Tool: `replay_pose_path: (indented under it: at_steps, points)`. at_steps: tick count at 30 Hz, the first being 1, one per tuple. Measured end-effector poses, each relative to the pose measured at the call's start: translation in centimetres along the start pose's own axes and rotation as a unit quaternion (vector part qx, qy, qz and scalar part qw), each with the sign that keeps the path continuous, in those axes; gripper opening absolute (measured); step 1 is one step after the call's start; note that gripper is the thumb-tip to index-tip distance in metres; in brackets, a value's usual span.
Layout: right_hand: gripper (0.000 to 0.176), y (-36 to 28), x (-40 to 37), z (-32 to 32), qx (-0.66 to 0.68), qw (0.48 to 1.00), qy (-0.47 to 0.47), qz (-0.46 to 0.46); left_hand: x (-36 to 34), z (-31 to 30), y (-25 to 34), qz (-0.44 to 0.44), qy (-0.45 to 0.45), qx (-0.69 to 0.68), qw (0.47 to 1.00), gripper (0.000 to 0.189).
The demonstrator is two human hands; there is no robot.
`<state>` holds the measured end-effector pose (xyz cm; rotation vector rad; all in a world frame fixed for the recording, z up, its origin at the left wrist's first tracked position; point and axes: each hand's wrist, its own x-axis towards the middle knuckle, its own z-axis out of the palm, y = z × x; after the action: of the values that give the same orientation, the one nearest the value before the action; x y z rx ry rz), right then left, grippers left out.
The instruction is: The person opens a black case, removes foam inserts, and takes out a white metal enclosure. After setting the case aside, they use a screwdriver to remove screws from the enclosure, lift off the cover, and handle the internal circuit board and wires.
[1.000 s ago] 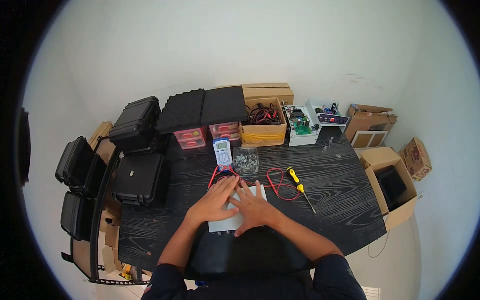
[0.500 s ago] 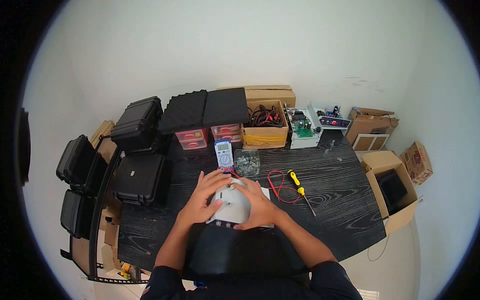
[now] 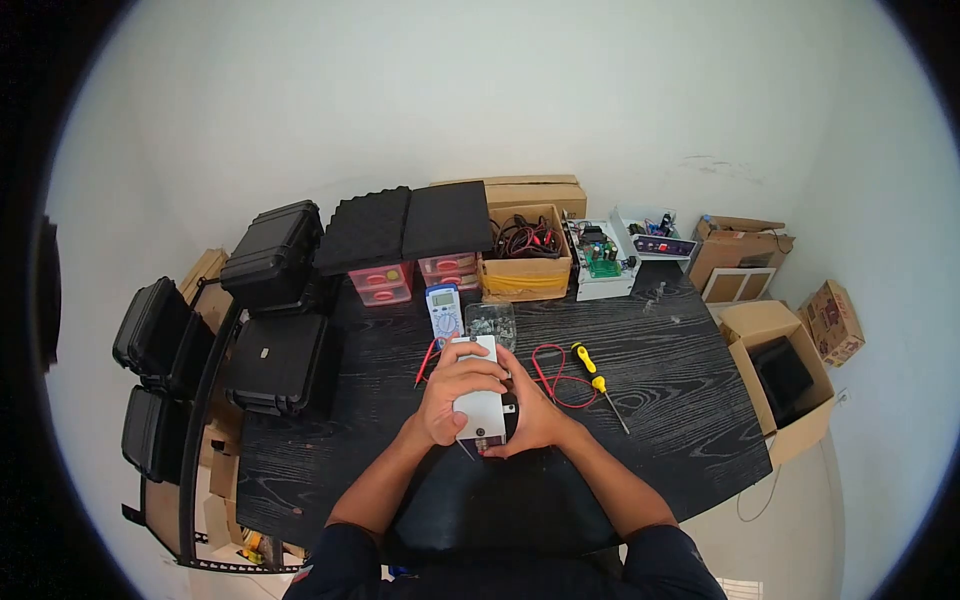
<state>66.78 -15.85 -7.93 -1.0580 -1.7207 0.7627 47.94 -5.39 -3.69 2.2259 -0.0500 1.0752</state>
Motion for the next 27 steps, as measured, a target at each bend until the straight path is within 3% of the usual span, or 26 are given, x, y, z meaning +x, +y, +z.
replay_pose_path:
  at_steps: [7, 10, 13, 14, 16, 19, 22, 25, 27]
  points:
    - [0.166, 1.4, 0.0, -0.2, -0.033, 0.999, -0.011, 0.023, 0.3, -0.2, -0.6, 0.014, -0.004, 0.002, 1.0, 0.07]
    - [0.155, 0.7, 0.1, -1.3, 0.011, 1.0, -0.027, 0.011, 0.3, -0.2, -0.5, 0.008, -0.013, 0.01, 1.0, 0.071]
    - [0.127, 3.1, 0.0, -4.6, 0.128, 0.989, 0.01, 0.068, 0.3, -0.4, -0.4, -0.004, -0.033, 0.027, 0.999, 0.073]
    - [0.097, 3.6, -0.3, -6.0, 0.011, 0.995, 0.082, 0.064, 0.2, -0.6, -0.2, -0.01, -0.043, 0.037, 0.998, 0.075]
    - [0.08, 2.0, -0.3, -8.0, -0.257, 0.931, 0.176, 0.191, 0.1, -0.8, -0.1, -0.012, -0.055, 0.049, 0.997, 0.076]
    - [0.068, 6.2, -2.4, -10.5, -0.459, 0.805, 0.125, 0.355, -0.1, -0.8, 0.2, -0.002, -0.061, 0.073, 0.995, 0.075]
    - [0.061, 7.7, -3.1, -11.9, -0.45, 0.79, 0.024, 0.416, 0.0, -1.1, 0.9, 0.006, -0.072, 0.108, 0.992, 0.075]
    - [0.049, 6.6, -3.6, -13.0, -0.463, 0.828, 0.032, 0.316, -0.1, -1.2, 1.0, 0.008, -0.079, 0.118, 0.99, 0.073]
    - [0.042, 3.0, -2.4, -13.6, -0.315, 0.91, 0.103, 0.248, 0.0, -1.1, 1.0, 0.007, -0.077, 0.12, 0.99, 0.071]
